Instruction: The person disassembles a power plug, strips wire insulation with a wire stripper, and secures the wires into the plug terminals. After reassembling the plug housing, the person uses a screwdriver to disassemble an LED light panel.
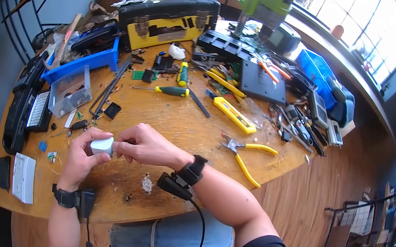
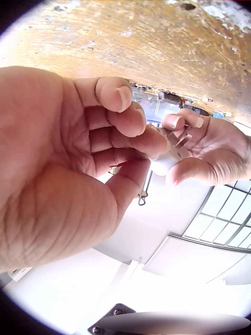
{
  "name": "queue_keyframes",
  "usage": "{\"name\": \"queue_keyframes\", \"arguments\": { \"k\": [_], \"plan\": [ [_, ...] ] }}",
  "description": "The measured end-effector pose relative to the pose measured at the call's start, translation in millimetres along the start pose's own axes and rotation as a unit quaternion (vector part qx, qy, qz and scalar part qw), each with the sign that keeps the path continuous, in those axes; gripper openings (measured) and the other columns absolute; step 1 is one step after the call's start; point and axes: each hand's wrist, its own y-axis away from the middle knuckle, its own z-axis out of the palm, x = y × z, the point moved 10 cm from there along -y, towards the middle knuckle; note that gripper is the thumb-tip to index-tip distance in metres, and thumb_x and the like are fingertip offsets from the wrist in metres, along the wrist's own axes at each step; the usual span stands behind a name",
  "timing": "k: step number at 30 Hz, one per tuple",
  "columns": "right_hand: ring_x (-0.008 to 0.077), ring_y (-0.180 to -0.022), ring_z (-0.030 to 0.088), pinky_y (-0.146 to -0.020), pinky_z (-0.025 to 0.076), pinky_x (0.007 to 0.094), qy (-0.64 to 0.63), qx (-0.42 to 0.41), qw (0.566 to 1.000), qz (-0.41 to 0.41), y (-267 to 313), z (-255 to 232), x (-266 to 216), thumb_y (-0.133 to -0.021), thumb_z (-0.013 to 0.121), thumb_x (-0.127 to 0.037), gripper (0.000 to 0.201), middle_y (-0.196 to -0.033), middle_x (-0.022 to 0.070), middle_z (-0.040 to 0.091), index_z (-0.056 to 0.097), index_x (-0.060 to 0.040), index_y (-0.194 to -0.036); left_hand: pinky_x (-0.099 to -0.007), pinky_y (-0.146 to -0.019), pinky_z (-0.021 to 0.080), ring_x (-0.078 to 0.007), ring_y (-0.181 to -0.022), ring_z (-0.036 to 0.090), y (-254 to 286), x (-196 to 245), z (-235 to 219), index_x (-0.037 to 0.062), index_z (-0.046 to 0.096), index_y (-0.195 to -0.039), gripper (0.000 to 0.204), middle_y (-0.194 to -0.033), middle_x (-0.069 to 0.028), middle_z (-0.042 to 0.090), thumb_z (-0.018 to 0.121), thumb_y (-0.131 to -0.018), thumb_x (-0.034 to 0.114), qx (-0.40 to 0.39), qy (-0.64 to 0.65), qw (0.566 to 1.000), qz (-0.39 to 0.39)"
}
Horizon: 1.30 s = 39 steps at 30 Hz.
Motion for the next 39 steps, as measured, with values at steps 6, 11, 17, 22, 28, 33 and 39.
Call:
{"name": "queue_keyframes", "arguments": {
  "k": [6, 11, 17, 22, 28, 33, 39],
  "plan": [
    [0.0082, -0.053, 0.052, -0.048, 0.039, 0.0242, -0.012, -0.023, 1.000, -0.009, 1, 4, 4, -0.088, 0.053, -0.026, 0.030, -0.059, 0.0014, 0.056, 0.063, -0.0003, -0.077, -0.0228, -0.075, 0.047, -0.0106, -0.087, 0.056, 0, -2, 5, 0.0021, 0.061, -0.105, 0.047, -0.095, -0.0009, 0.055, 0.081, -0.067, 0.022, -0.020, -0.002, 1.000, -0.021],
    [0.0066, -0.049, 0.050, -0.044, 0.039, 0.0212, -0.056, -0.024, 0.998, -0.001, 3, 3, 2, -0.089, 0.052, -0.026, 0.031, -0.059, 0.0016, 0.056, 0.064, -0.0003, -0.077, -0.0249, -0.067, 0.050, -0.0126, -0.083, 0.058, 0, -9, 7, 0.0014, 0.056, -0.111, 0.059, -0.099, -0.0045, 0.056, 0.078, -0.069, 0.036, -0.025, 0.020, 0.998, -0.060],
    [0.0058, -0.046, 0.050, -0.043, 0.040, 0.0202, -0.124, -0.007, 0.992, -0.018, 6, -5, -2, -0.089, 0.051, -0.024, 0.030, -0.058, 0.0016, 0.055, 0.063, 0.0001, -0.077, -0.0276, -0.070, 0.052, -0.0157, -0.087, 0.060, -5, -11, 2, -0.0026, 0.049, -0.118, 0.064, -0.104, -0.0084, 0.059, 0.076, -0.072, 0.032, 0.008, 0.082, 0.996, -0.020],
    [0.0059, -0.046, 0.050, -0.042, 0.040, 0.0202, -0.155, 0.002, 0.987, -0.038, 3, -9, -1, -0.089, 0.050, -0.023, 0.030, -0.058, 0.0018, 0.055, 0.063, 0.0009, -0.076, -0.0294, -0.072, 0.053, -0.0170, -0.089, 0.061, -6, -16, -4, -0.0031, 0.049, -0.118, 0.059, -0.105, -0.0089, 0.059, 0.076, -0.074, 0.025, 0.000, 0.094, 0.995, -0.029],
    [0.0060, -0.046, 0.051, -0.042, 0.040, 0.0203, -0.170, -0.002, 0.985, -0.042, 3, -7, -1, -0.089, 0.051, -0.022, 0.029, -0.058, 0.0017, 0.055, 0.063, 0.0010, -0.077, -0.0306, -0.075, 0.053, -0.0175, -0.090, 0.061, -3, -13, 9, -0.0028, 0.048, -0.123, 0.058, -0.107, -0.0096, 0.060, 0.075, -0.075, 0.016, -0.036, 0.114, 0.992, -0.047],
    [0.0063, -0.048, 0.052, -0.043, 0.040, 0.0202, -0.177, -0.015, 0.983, -0.036, 4, -1, -1, -0.089, 0.051, -0.023, 0.029, -0.058, 0.0017, 0.055, 0.064, 0.0011, -0.079, -0.0307, -0.077, 0.053, -0.0167, -0.090, 0.060, -3, -11, 15, -0.0008, 0.049, -0.123, 0.050, -0.104, -0.0078, 0.060, 0.065, -0.076, -0.003, -0.032, 0.084, 0.994, -0.061],
    [0.0074, -0.048, 0.052, -0.044, 0.041, 0.0204, -0.155, -0.026, 0.987, -0.027, 2, 0, 1, -0.090, 0.052, -0.024, 0.029, -0.059, 0.0017, 0.056, 0.065, 0.0003, -0.080, -0.0285, -0.078, 0.052, -0.0142, -0.091, 0.059, -1, -14, 8, 0.0005, 0.050, -0.122, 0.046, -0.105, -0.0061, 0.059, 0.065, -0.078, -0.003, -0.031, 0.056, 0.996, -0.066]
  ]
}}
